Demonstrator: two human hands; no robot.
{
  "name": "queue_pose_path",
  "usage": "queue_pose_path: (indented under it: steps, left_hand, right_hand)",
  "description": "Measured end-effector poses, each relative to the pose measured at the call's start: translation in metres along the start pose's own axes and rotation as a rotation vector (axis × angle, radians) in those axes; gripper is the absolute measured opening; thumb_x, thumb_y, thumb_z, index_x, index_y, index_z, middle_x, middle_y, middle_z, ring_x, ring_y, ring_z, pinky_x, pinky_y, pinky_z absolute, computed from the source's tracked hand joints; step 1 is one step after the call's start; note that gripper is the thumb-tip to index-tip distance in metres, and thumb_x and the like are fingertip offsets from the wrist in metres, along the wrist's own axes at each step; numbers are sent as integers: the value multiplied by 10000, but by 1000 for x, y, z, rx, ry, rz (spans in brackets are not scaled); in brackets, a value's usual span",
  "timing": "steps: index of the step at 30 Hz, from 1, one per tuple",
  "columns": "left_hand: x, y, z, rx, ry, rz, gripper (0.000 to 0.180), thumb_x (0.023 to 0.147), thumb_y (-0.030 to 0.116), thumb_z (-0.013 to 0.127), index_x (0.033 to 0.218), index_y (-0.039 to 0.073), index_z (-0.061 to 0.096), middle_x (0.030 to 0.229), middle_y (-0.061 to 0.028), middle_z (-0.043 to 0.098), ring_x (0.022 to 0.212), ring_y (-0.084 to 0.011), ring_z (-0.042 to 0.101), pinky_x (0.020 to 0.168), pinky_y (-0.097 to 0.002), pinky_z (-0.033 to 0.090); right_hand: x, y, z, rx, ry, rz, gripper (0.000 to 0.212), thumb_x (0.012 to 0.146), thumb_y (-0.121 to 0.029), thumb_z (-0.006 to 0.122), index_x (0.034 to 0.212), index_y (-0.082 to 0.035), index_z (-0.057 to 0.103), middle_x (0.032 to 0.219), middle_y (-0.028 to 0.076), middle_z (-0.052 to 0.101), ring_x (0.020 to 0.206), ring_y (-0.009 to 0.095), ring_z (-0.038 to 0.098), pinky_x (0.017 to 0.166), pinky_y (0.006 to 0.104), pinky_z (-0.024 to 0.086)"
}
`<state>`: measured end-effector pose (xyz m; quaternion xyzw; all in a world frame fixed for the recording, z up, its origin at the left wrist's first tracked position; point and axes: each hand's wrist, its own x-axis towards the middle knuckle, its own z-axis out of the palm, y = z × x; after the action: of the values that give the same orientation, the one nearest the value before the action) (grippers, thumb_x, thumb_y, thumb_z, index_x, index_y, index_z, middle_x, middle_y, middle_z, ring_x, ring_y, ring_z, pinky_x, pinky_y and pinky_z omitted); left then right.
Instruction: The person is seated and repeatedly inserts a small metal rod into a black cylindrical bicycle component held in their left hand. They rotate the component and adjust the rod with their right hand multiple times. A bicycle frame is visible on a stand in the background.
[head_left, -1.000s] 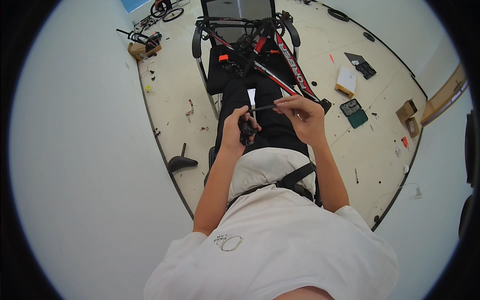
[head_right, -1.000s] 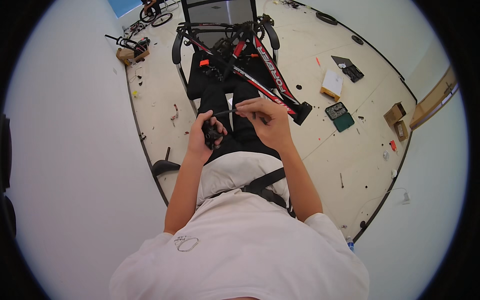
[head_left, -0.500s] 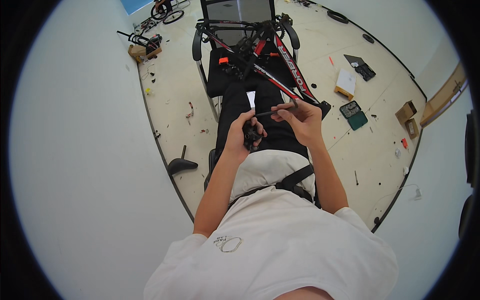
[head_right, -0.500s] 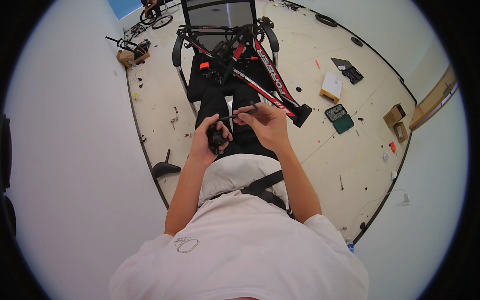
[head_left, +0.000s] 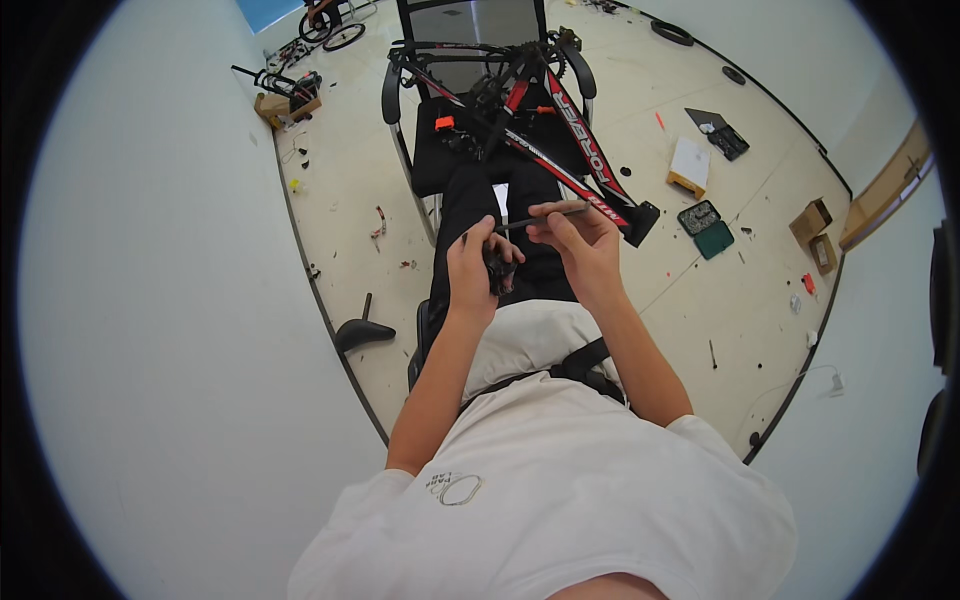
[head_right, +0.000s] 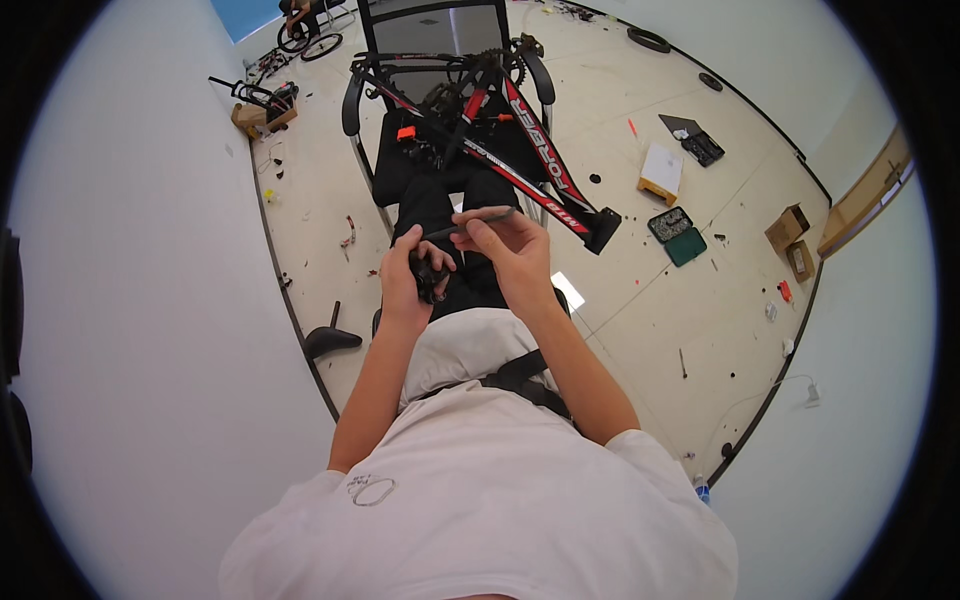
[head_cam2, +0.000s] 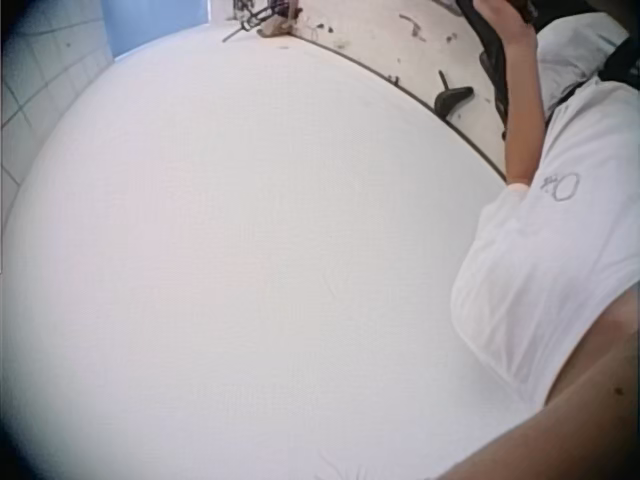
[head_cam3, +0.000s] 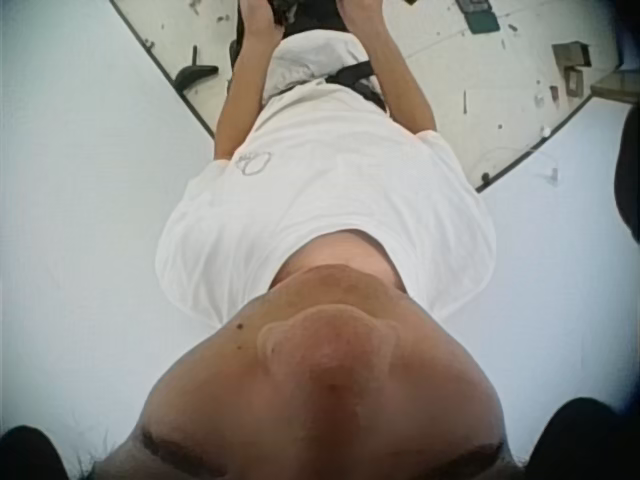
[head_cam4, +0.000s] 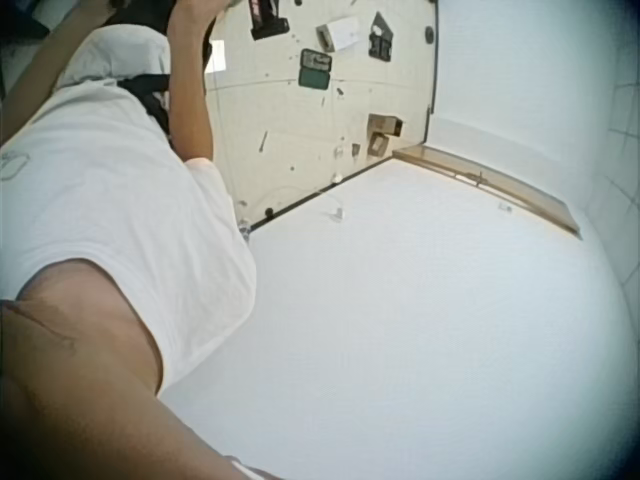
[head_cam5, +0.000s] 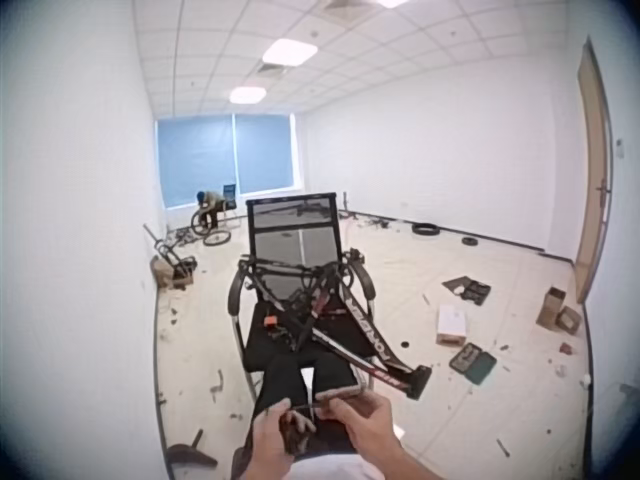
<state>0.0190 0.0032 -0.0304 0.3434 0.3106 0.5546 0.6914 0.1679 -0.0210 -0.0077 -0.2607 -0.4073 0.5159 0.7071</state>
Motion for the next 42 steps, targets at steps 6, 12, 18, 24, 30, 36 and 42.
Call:
queue_pose_path:
  steps: [6, 12, 18, 24, 30, 36, 42]
  left_hand:
    - [1, 3, -1, -155, -203, -360, 353, 923, 387, 542, 703, 124, 455, 601, -52, 517, 631, -219, 613, 391, -267, 342]
    - [-1, 4, 4, -209, -213, -406, 334, 925, 393, 516, 731, 123, 478, 621, -54, 530, 619, -206, 599, 384, -253, 329]
    - [2, -3, -1, -178, -212, -402, 304, 904, 382, 541, 742, 129, 495, 627, -58, 556, 609, -204, 605, 395, -260, 331]
    - [3, 2, -6, -247, -300, -537, 297, 898, 374, 539, 743, 126, 493, 611, -43, 526, 590, -200, 581, 357, -241, 312]
    - [2, 11, -8, -324, -344, -740, 301, 896, 363, 526, 731, 112, 506, 594, -24, 489, 552, -170, 536, 313, -202, 294]
    - [-2, 6, -2, -176, -268, -691, 294, 891, 356, 519, 738, 106, 522, 570, -22, 504, 477, -154, 532, 303, -204, 301]
    - [2, -2, -6, -24, -50, -406, 318, 874, 373, 562, 685, 136, 464, 553, -28, 528, 462, -180, 575, 318, -241, 314]
  right_hand:
    - [1, -11, -7, -223, -209, -153, 171, 928, 18, 586, 1076, 86, 636, 1032, 184, 690, 887, 217, 698, 808, 317, 565]
    - [-3, -14, -2, -357, -138, -213, 124, 880, 28, 659, 992, 80, 673, 931, 137, 717, 820, 165, 696, 768, 279, 557]
    - [-8, -10, 4, -422, 2, -264, 115, 861, 5, 695, 964, 54, 697, 868, 99, 723, 790, 132, 686, 754, 258, 547]
    - [-5, -29, 2, -650, -240, -409, 306, 777, 17, 719, 1080, 16, 671, 916, 112, 724, 818, 151, 697, 766, 267, 542]
    - [-3, -60, 9, -797, -562, -584, 375, 730, -31, 747, 1097, -27, 674, 937, 95, 706, 801, 217, 675, 748, 307, 530]
    - [-4, -54, 4, -817, -528, -566, 231, 747, -4, 756, 958, -3, 663, 827, 86, 677, 723, 208, 680, 641, 279, 529]
    - [-5, -39, 8, -736, -403, -583, 124, 819, -10, 721, 841, 32, 606, 754, 96, 651, 705, 192, 702, 613, 262, 532]
